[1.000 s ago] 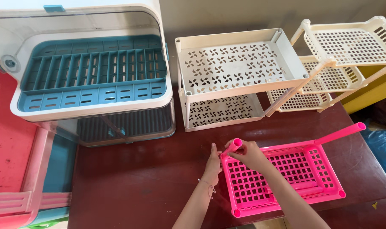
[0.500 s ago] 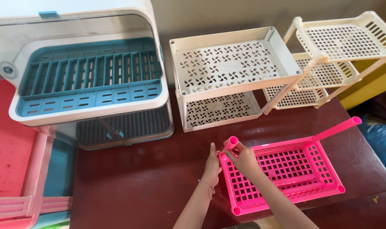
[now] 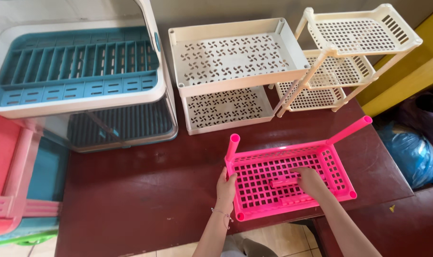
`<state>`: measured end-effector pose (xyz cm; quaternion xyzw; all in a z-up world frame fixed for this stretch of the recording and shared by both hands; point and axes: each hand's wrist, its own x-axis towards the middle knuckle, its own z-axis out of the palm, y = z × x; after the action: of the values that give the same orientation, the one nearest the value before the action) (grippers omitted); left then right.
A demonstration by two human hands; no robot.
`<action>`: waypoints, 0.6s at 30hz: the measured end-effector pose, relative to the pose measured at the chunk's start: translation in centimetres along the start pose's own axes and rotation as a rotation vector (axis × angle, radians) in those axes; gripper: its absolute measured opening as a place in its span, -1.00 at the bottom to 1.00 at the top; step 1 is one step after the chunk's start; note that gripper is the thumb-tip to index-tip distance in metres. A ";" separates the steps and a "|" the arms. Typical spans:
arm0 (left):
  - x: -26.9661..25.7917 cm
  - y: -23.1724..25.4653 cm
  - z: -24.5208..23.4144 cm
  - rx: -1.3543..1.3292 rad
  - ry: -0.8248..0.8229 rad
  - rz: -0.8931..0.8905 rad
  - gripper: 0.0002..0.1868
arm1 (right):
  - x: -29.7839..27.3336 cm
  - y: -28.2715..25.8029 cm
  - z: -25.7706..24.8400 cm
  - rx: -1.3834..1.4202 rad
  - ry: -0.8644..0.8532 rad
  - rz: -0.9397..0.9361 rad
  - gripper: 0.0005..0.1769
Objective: The person wipes pink plastic shelf components with a gray cloth, then inserts the legs into the shelf base and stands the unit upright on the table.
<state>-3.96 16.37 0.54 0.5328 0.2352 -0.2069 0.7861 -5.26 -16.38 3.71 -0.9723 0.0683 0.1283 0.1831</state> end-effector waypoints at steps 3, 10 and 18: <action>-1.8 -0.8 0.3 0.020 0.022 0.111 -0.34 | -0.8 4.4 1.5 -0.145 0.127 -0.167 -0.43; -4.7 -2.1 -0.4 0.096 0.042 0.179 -0.43 | -2.1 5.9 2.4 -0.272 0.074 0.018 -0.47; -6.2 -4.5 -1.5 0.197 0.112 0.181 -0.42 | -2.9 2.7 0.3 -0.300 0.012 0.049 -0.57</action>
<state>-11.75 16.71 0.43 0.6372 0.2081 -0.1274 0.7310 -8.56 -18.47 3.28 -0.9875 0.0733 0.1358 0.0324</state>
